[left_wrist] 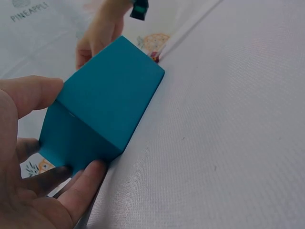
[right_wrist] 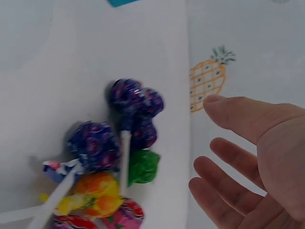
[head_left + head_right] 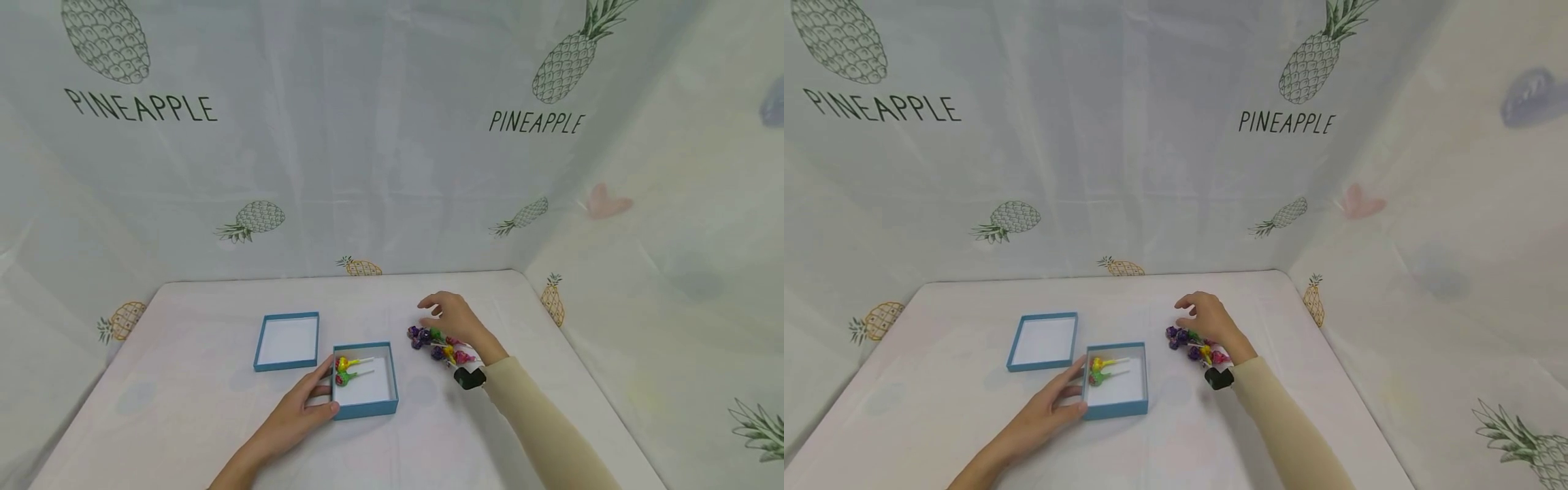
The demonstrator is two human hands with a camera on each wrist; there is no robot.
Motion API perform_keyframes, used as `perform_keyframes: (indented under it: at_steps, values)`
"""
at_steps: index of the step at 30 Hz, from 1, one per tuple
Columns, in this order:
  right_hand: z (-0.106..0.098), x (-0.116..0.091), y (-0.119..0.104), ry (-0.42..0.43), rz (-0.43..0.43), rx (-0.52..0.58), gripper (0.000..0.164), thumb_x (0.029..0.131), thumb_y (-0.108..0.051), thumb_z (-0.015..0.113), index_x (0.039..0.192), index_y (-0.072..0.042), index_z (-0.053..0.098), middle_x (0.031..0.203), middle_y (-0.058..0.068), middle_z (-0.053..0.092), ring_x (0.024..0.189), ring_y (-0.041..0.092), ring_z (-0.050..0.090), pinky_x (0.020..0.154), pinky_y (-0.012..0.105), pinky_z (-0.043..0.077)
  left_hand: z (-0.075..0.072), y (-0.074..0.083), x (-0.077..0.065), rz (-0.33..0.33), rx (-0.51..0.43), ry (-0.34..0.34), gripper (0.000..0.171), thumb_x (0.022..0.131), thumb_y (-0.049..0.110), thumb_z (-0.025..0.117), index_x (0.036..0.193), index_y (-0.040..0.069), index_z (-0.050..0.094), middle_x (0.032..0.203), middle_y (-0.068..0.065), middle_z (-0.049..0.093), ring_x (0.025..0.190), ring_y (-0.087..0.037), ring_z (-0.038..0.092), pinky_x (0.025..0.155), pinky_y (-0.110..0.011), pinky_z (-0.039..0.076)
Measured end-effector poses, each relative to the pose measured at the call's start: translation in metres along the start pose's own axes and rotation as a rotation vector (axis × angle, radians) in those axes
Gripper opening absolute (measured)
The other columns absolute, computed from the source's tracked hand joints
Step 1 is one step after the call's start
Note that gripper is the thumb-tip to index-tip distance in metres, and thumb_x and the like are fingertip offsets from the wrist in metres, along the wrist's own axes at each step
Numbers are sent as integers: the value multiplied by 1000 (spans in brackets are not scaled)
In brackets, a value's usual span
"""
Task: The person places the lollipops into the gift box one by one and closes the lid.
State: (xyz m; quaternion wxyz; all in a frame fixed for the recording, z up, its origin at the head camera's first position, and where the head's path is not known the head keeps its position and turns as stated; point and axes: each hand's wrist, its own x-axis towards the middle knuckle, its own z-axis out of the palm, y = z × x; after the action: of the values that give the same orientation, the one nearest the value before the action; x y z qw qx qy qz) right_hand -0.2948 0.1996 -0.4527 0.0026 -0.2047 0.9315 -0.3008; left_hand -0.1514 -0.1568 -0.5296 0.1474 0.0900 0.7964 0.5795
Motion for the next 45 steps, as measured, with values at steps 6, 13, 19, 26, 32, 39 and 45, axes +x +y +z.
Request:
perform_keyframes:
  at_steps: [6, 13, 19, 26, 32, 39, 45]
  values:
    - [13, 4, 19, -72, 31, 32, 31, 97, -17, 79, 127, -6, 75, 130, 12, 71, 113, 33, 68, 93, 47, 60, 1, 0, 0, -7, -8, 3, 81, 100, 37, 75, 168, 36, 31, 166, -13, 40, 140, -29, 54, 94, -17, 51]
    - [22, 8, 25, -110, 61, 35, 28, 98, -19, 78, 125, -12, 78, 127, 6, 71, 111, 25, 66, 94, 44, 59, 0, 1, -1, 3, -23, -6, 81, 101, 35, 74, 169, 34, 30, 167, -14, 39, 141, -30, 53, 95, -16, 50]
    - [27, 10, 31, -124, 66, 22, 25, 99, -19, 78, 124, -14, 79, 123, 2, 72, 105, 17, 66, 91, 40, 59, 1, -3, 0, 1, -12, -10, 81, 102, 36, 73, 170, 32, 28, 166, -15, 39, 141, -30, 53, 98, -19, 52]
    - [30, 12, 32, -162, 88, 32, 24, 101, -20, 75, 124, -15, 79, 114, 0, 74, 97, 13, 68, 86, 35, 60, 1, -6, 1, -17, 16, 5, 83, 101, 38, 74, 170, 33, 28, 165, -12, 40, 141, -30, 54, 97, -18, 51]
    - [26, 14, 24, -204, 86, -3, 24, 102, -19, 73, 124, -12, 79, 113, 2, 77, 94, 13, 67, 89, 38, 59, 1, -6, 1, -9, 22, 7, 83, 101, 38, 73, 170, 32, 27, 164, -13, 41, 140, -30, 54, 98, -21, 53]
    - [21, 16, 16, -264, 67, -40, 22, 105, -17, 69, 123, -11, 80, 115, 2, 78, 92, 12, 64, 96, 42, 56, 1, -5, 1, -8, 19, 6, 83, 101, 38, 74, 169, 33, 28, 164, -12, 41, 140, -29, 54, 100, -24, 54]
    - [24, 17, 18, -253, 46, -62, 19, 104, -16, 70, 119, -12, 80, 109, 0, 78, 87, 12, 63, 91, 40, 57, 0, -2, -1, 7, -3, -3, 81, 102, 36, 73, 169, 33, 28, 165, -14, 40, 141, -30, 53, 98, -20, 52]
